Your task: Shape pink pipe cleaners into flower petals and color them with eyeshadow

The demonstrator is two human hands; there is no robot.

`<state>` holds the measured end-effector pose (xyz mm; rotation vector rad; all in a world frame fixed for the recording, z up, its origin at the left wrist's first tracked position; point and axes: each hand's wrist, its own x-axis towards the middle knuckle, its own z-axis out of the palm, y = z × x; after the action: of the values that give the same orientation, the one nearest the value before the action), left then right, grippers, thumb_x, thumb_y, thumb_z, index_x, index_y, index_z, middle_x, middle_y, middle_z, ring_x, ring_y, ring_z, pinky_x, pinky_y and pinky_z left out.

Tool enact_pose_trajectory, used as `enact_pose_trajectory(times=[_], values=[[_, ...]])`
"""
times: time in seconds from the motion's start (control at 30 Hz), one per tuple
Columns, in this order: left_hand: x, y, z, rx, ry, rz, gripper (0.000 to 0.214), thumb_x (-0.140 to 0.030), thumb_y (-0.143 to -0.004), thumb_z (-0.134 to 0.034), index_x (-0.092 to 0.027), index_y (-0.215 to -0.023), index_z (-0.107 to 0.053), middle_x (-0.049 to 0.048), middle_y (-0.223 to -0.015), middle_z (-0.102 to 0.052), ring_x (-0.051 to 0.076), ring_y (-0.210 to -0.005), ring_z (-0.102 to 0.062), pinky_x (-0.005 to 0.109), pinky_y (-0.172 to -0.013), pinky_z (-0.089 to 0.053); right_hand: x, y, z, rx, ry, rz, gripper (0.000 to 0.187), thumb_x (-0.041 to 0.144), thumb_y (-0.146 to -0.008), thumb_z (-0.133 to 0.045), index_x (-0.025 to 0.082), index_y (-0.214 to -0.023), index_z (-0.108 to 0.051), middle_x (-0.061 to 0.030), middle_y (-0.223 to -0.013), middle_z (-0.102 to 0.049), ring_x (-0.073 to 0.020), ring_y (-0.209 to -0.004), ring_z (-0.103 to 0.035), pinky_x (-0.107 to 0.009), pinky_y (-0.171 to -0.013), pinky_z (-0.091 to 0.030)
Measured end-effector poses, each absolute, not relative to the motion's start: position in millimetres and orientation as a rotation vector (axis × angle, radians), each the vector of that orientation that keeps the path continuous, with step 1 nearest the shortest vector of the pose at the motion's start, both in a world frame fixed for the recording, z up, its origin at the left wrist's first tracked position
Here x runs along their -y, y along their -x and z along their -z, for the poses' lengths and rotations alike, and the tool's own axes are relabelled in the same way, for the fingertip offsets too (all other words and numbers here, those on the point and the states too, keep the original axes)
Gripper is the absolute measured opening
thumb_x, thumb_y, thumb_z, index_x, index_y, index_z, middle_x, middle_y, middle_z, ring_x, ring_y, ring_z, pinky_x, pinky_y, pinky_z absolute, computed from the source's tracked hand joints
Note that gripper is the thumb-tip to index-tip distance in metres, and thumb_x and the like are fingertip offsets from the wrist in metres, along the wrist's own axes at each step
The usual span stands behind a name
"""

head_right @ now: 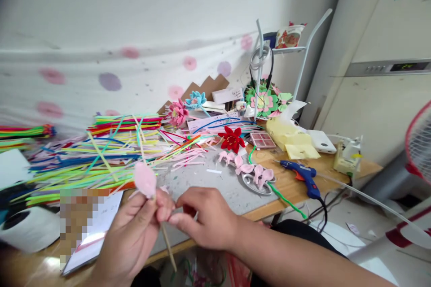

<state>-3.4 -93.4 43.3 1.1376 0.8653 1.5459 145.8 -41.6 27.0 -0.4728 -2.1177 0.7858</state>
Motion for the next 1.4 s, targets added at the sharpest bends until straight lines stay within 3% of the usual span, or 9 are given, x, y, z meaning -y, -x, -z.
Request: enact_pose_trajectory(times=[0.2, 0.37, 0.5, 0.63, 0.8, 0.9, 1.07, 1.27, 1.4], values=[[110, -11, -30, -0.908, -1.182, -1.311, 0.02, -0.031, -0.084, -0.057, -0.017, -0.072, -0.063, 0.0001, -0.059, -0.056, 0.012, -0.06, -0.049, 0.026, -0.065, -0.037, 52, -164, -39, 1.693, 0.275, -1.479, 0.027, 0.037, -0.086, -0.054, 0.016, -0.1, -0.063, -0.003, -0.084, -0.055, -0.0118, -0.068, -0.058, -0.028, -0.064, -0.047], [124, -28, -16, -0.846, -1.05, -1.225, 0.021, -0.033, -0.082, -0.06, -0.015, -0.072, -0.063, -0.0002, -0.054, -0.054, 0.012, -0.057, -0.048, 0.026, -0.062, -0.036, 67, -166, -22, 1.394, 0.214, -1.952, 0.024, 0.035, -0.078, -0.065, 0.014, -0.088, -0.059, 0.0011, -0.068, -0.057, -0.0114, -0.052, -0.061, -0.022, -0.049, -0.044], [135, -39, -5, -0.799, -0.895, -1.251, 0.023, -0.035, -0.079, -0.063, -0.013, -0.07, -0.06, -0.0028, -0.05, -0.048, 0.009, -0.049, -0.042, 0.024, -0.055, -0.033, 80, -166, -10, 1.307, 0.261, -2.087, 0.023, 0.032, -0.075, -0.067, 0.014, -0.082, -0.054, 0.0016, -0.057, -0.059, -0.0138, -0.047, -0.061, -0.023, -0.046, -0.045], [141, -42, 5, -0.818, -0.861, -1.265, 0.022, -0.034, -0.079, -0.062, -0.013, -0.073, -0.057, -0.0027, -0.054, -0.05, 0.007, -0.047, -0.041, 0.023, -0.052, -0.031, 87, -165, -5, 1.204, 0.388, -2.073, 0.018, 0.028, -0.071, -0.068, 0.014, -0.076, -0.057, 0.0028, -0.056, -0.056, -0.0105, -0.045, -0.056, -0.023, -0.048, -0.045], [144, -35, 10, -0.877, -0.963, -1.209, 0.025, -0.034, -0.08, -0.06, -0.017, -0.097, -0.056, -0.0041, -0.057, -0.051, 0.009, -0.05, -0.043, 0.022, -0.053, -0.032, 61, -170, -13, 1.261, 0.697, -1.806, 0.022, 0.031, -0.066, -0.069, 0.012, -0.073, -0.059, -0.0025, -0.068, -0.061, -0.0105, -0.059, -0.056, -0.024, -0.06, -0.046], [145, -28, 11, -1.048, -1.07, -1.069, 0.018, -0.031, -0.081, -0.056, -0.014, -0.085, -0.061, -0.0032, -0.057, -0.05, 0.009, -0.051, -0.043, 0.023, -0.055, -0.033, 31, -167, -12, 1.562, 0.925, -1.513, 0.026, 0.04, -0.075, -0.055, 0.014, -0.074, -0.055, -0.0029, -0.067, -0.06, -0.0106, -0.056, -0.055, -0.026, -0.059, -0.047], [144, -25, 14, -1.145, -1.112, -0.932, 0.018, -0.028, -0.081, -0.054, -0.013, -0.075, -0.062, -0.002, -0.056, -0.051, 0.01, -0.052, -0.046, 0.023, -0.055, -0.035, -3, -134, 3, 1.905, 1.032, -1.368, 0.017, 0.026, -0.069, -0.061, 0.015, -0.058, -0.054, 0.0012, -0.049, -0.054, -0.0098, -0.046, -0.048, -0.022, -0.05, -0.039], [128, -6, 13, -1.139, -0.887, -1.432, 0.016, -0.032, -0.081, -0.059, -0.016, -0.08, -0.058, -0.0029, -0.058, -0.056, 0.009, -0.053, -0.05, 0.021, -0.055, -0.038, -6, -112, 1, 2.048, 1.022, -1.1, 0.016, 0.03, -0.077, -0.059, 0.015, -0.078, -0.063, -0.0051, -0.075, -0.065, -0.0152, -0.071, -0.057, -0.025, -0.065, -0.041], [101, 20, -9, -1.087, -0.615, -1.924, 0.016, -0.028, -0.075, -0.067, -0.018, -0.082, -0.057, -0.0019, -0.064, -0.062, 0.01, -0.06, -0.057, 0.022, -0.062, -0.046, 27, -114, 1, 2.229, 0.725, -1.338, 0.027, 0.037, -0.086, -0.05, 0.015, -0.091, -0.064, -0.0035, -0.077, -0.067, -0.0127, -0.067, -0.059, -0.022, -0.062, -0.043]])
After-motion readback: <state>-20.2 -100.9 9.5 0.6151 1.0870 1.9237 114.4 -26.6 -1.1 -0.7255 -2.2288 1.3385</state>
